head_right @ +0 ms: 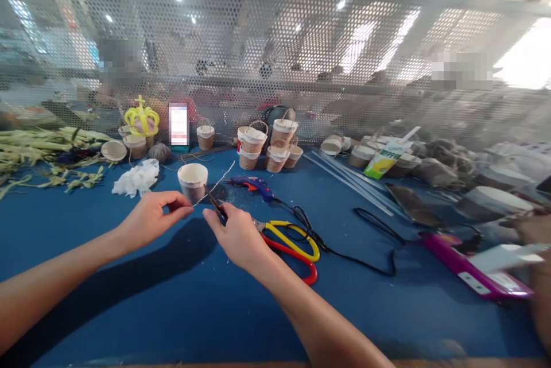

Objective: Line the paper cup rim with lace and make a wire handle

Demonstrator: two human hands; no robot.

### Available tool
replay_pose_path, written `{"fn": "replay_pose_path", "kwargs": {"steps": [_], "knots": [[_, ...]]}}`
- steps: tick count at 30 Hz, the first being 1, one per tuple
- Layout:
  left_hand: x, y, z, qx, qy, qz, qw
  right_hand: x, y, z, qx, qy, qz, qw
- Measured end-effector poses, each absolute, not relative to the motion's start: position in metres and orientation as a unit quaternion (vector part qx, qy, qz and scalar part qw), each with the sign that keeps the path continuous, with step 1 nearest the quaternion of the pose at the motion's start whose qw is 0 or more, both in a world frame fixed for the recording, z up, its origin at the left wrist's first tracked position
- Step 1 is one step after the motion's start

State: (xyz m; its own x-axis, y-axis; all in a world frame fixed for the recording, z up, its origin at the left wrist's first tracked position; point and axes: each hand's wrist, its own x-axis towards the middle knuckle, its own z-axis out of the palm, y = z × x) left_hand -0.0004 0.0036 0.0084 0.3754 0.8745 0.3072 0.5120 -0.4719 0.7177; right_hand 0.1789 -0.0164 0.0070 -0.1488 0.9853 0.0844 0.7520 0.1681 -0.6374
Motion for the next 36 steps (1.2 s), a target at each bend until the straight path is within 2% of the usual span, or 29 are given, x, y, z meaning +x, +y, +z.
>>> {"fn": "replay_pose_path", "kwargs": {"steps": [4, 10, 14, 16, 20, 22, 25, 32, 34, 36], "knots": [[-0.001, 0.005, 0.011, 0.762, 0.458, 0.349, 0.297, 0.176, -0.021, 0.007, -0.57, -0.742, 0.236, 0.264], [0.001, -0.002, 0.014, 0.783, 0.45, 0.357, 0.239, 0.17, -0.024, 0.004, -0.566, -0.758, 0.216, 0.244], [-0.002, -0.002, 0.015, 0.811, 0.402, 0.371, 0.209, 0.172, -0.024, 0.004, -0.569, -0.75, 0.213, 0.26], [-0.005, 0.001, 0.015, 0.846, 0.336, 0.399, 0.112, 0.174, -0.023, 0.006, -0.576, -0.735, 0.234, 0.269], [-0.009, 0.008, 0.009, 0.875, 0.207, 0.407, -0.165, 0.175, -0.023, 0.007, -0.566, -0.715, 0.309, 0.269], [-0.009, 0.01, 0.006, 0.867, 0.183, 0.403, -0.23, 0.173, -0.024, 0.006, -0.558, -0.713, 0.334, 0.265], [-0.011, 0.009, 0.005, 0.859, 0.171, 0.404, -0.265, 0.171, -0.026, 0.004, -0.554, -0.709, 0.353, 0.257], [-0.012, 0.006, 0.01, 0.841, 0.217, 0.427, -0.253, 0.169, -0.027, 0.001, -0.553, -0.714, 0.338, 0.266], [-0.008, 0.004, 0.009, 0.832, 0.272, 0.452, -0.171, 0.169, -0.027, 0.001, -0.555, -0.724, 0.311, 0.269], [-0.002, 0.002, 0.007, 0.796, 0.366, 0.481, 0.03, 0.169, -0.027, 0.001, -0.559, -0.734, 0.269, 0.276]]}}
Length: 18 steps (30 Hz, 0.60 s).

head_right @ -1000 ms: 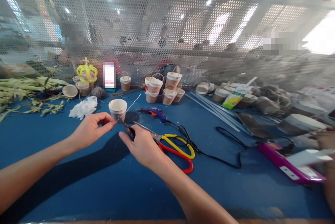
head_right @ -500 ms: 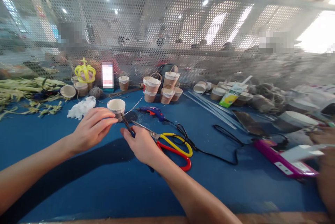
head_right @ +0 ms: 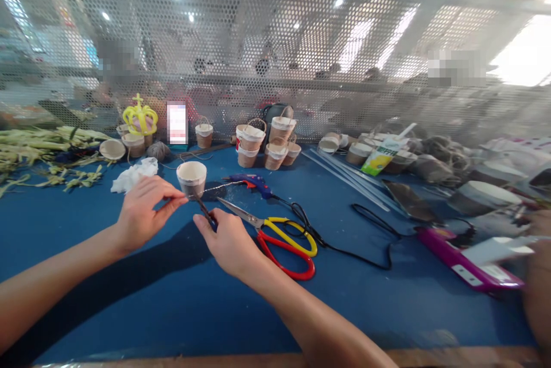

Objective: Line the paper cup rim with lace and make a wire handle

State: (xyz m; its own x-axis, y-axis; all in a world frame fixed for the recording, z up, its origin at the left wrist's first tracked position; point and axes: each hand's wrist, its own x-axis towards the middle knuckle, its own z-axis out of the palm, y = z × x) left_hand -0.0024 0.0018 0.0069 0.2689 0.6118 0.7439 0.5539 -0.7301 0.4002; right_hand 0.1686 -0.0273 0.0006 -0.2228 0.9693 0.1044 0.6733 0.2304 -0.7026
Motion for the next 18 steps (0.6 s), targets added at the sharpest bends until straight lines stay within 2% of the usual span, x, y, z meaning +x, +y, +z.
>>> {"fn": "replay_pose_path", "kwargs": {"steps": [3, 4, 5, 7, 8, 10, 13, 15, 16, 18], "knots": [[0.007, 0.0, 0.003, 0.617, 0.452, 0.454, 0.456, 0.167, -0.026, 0.0, -0.572, -0.742, 0.202, 0.284], [0.009, 0.0, 0.003, 0.546, 0.448, 0.431, 0.562, 0.167, -0.026, 0.0, -0.577, -0.743, 0.186, 0.283], [0.01, 0.0, 0.003, 0.489, 0.435, 0.411, 0.634, 0.166, -0.026, 0.0, -0.581, -0.744, 0.173, 0.281], [0.009, 0.0, 0.005, 0.46, 0.414, 0.391, 0.682, 0.167, -0.025, 0.001, -0.584, -0.746, 0.16, 0.277], [0.008, 0.001, 0.007, 0.493, 0.409, 0.386, 0.664, 0.167, -0.025, 0.002, -0.585, -0.745, 0.162, 0.276], [0.003, 0.002, 0.01, 0.621, 0.406, 0.388, 0.547, 0.17, -0.024, 0.004, -0.587, -0.74, 0.18, 0.274], [-0.005, 0.006, 0.01, 0.805, 0.372, 0.412, 0.212, 0.175, -0.022, 0.006, -0.591, -0.724, 0.228, 0.273], [-0.009, 0.01, 0.008, 0.852, 0.316, 0.418, -0.012, 0.177, -0.021, 0.005, -0.582, -0.718, 0.263, 0.275], [-0.01, 0.012, 0.007, 0.858, 0.287, 0.415, -0.096, 0.177, -0.022, 0.005, -0.576, -0.718, 0.279, 0.274], [-0.012, 0.015, 0.005, 0.856, 0.243, 0.411, -0.199, 0.177, -0.023, 0.005, -0.565, -0.719, 0.303, 0.269]]}}
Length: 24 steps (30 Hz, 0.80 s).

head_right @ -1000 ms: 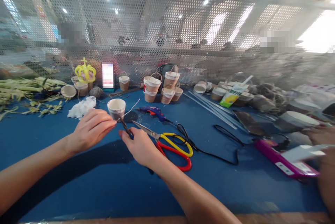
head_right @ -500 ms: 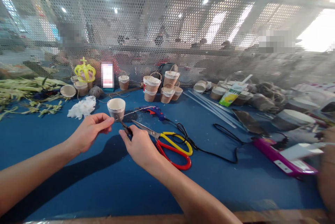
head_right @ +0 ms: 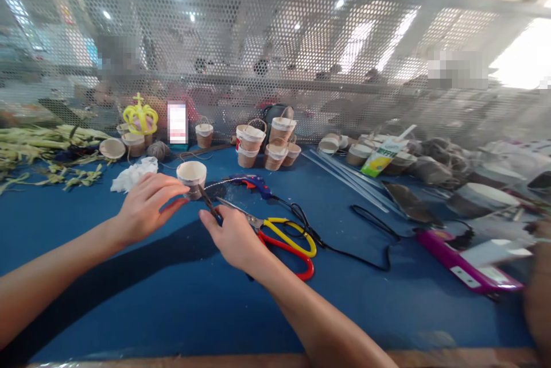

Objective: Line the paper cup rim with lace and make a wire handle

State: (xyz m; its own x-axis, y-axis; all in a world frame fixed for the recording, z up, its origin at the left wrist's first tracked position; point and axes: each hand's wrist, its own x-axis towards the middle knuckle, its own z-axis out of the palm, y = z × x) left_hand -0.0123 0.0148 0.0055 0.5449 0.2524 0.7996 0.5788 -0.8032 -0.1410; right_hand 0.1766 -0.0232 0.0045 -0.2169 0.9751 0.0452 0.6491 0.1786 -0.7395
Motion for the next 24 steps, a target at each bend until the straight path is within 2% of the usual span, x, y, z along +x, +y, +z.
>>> {"fn": "replay_pose_path", "kwargs": {"steps": [3, 6, 8, 10, 12, 14, 15, 17, 21, 22, 24], "knots": [[-0.014, 0.015, 0.006, -0.852, -0.206, -0.42, 0.234, 0.174, -0.026, 0.005, -0.558, -0.719, 0.317, 0.267], [-0.01, 0.011, 0.007, -0.849, -0.231, -0.456, 0.135, 0.171, -0.028, 0.005, -0.556, -0.728, 0.297, 0.269], [-0.005, 0.006, 0.006, -0.815, -0.307, -0.489, -0.048, 0.17, -0.028, 0.005, -0.563, -0.737, 0.255, 0.272], [0.003, 0.002, 0.005, -0.702, -0.414, -0.472, -0.335, 0.17, -0.026, 0.004, -0.575, -0.744, 0.204, 0.272], [0.009, -0.002, 0.006, -0.55, -0.425, -0.423, -0.582, 0.17, -0.025, 0.003, -0.585, -0.745, 0.165, 0.275], [0.011, -0.002, 0.006, -0.472, -0.402, -0.377, -0.688, 0.171, -0.024, 0.003, -0.589, -0.744, 0.147, 0.278], [0.011, -0.002, 0.006, -0.485, -0.4, -0.37, -0.684, 0.171, -0.023, 0.004, -0.59, -0.743, 0.15, 0.278], [0.008, 0.0, 0.005, -0.597, -0.413, -0.39, -0.566, 0.173, -0.023, 0.007, -0.593, -0.738, 0.171, 0.272], [0.0, 0.006, -0.003, -0.817, -0.358, -0.444, -0.083, 0.176, -0.023, 0.01, -0.591, -0.726, 0.236, 0.26], [-0.002, 0.008, -0.004, -0.835, -0.327, -0.442, 0.017, 0.176, -0.024, 0.009, -0.585, -0.725, 0.252, 0.261], [-0.005, 0.009, -0.006, -0.848, -0.275, -0.43, 0.143, 0.175, -0.024, 0.007, -0.574, -0.724, 0.275, 0.266]]}}
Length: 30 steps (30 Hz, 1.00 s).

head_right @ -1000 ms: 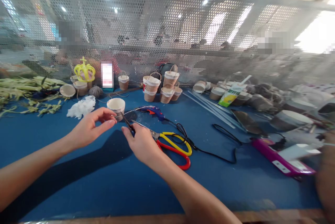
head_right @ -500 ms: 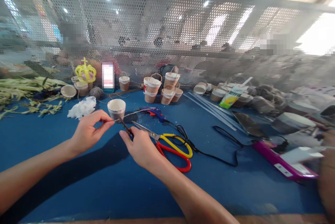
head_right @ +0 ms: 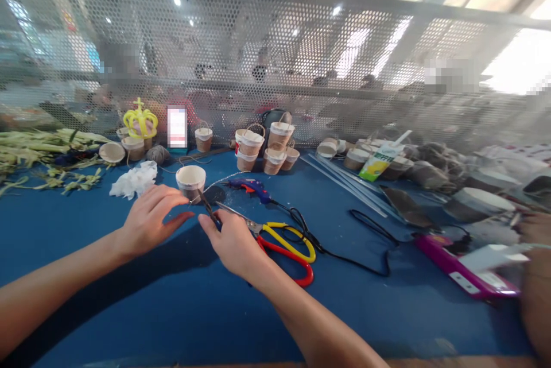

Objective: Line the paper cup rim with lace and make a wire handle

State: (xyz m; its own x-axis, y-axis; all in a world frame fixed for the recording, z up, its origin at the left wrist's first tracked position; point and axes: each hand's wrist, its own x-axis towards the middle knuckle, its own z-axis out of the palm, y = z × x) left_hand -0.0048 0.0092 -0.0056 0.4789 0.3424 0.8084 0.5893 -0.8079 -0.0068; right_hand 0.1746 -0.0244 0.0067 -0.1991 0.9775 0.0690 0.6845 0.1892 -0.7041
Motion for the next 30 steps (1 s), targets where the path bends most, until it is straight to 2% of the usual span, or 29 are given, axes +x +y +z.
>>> {"fn": "replay_pose_path", "kwargs": {"steps": [3, 6, 8, 10, 12, 14, 15, 16, 18, 21, 23, 25, 27, 30], "knots": [[-0.007, 0.01, -0.005, -0.855, -0.239, -0.42, 0.189, 0.172, -0.025, 0.003, -0.57, -0.722, 0.282, 0.271], [-0.006, 0.007, -0.003, -0.852, -0.259, -0.442, 0.107, 0.171, -0.026, 0.002, -0.571, -0.73, 0.26, 0.272], [-0.002, 0.003, 0.0, -0.815, -0.326, -0.476, -0.053, 0.17, -0.026, 0.002, -0.57, -0.737, 0.232, 0.28], [0.004, -0.001, 0.004, -0.716, -0.411, -0.472, -0.31, 0.17, -0.026, 0.004, -0.574, -0.74, 0.203, 0.286], [0.009, -0.004, 0.009, -0.57, -0.412, -0.427, -0.569, 0.169, -0.026, 0.004, -0.583, -0.74, 0.174, 0.286], [0.012, -0.006, 0.012, -0.467, -0.378, -0.384, -0.701, 0.169, -0.026, 0.005, -0.587, -0.741, 0.154, 0.287], [0.012, -0.005, 0.012, -0.454, -0.367, -0.375, -0.72, 0.17, -0.026, 0.005, -0.587, -0.741, 0.151, 0.288], [0.011, -0.005, 0.013, -0.471, -0.367, -0.374, -0.71, 0.17, -0.026, 0.006, -0.585, -0.741, 0.156, 0.29], [0.007, -0.003, 0.011, -0.574, -0.383, -0.392, -0.608, 0.171, -0.026, 0.007, -0.583, -0.737, 0.182, 0.288], [0.001, 0.001, 0.006, -0.773, -0.367, -0.425, -0.294, 0.174, -0.025, 0.008, -0.588, -0.722, 0.236, 0.278], [-0.003, 0.004, 0.002, -0.839, -0.315, -0.436, -0.076, 0.174, -0.025, 0.007, -0.583, -0.718, 0.264, 0.275], [-0.006, 0.006, -0.001, -0.856, -0.266, -0.436, 0.075, 0.174, -0.025, 0.006, -0.572, -0.72, 0.281, 0.274], [-0.008, 0.007, -0.002, -0.86, -0.238, -0.425, 0.153, 0.173, -0.025, 0.005, -0.57, -0.72, 0.288, 0.271], [-0.01, 0.007, -0.001, -0.863, -0.233, -0.409, 0.183, 0.172, -0.026, 0.006, -0.578, -0.72, 0.279, 0.263]]}}
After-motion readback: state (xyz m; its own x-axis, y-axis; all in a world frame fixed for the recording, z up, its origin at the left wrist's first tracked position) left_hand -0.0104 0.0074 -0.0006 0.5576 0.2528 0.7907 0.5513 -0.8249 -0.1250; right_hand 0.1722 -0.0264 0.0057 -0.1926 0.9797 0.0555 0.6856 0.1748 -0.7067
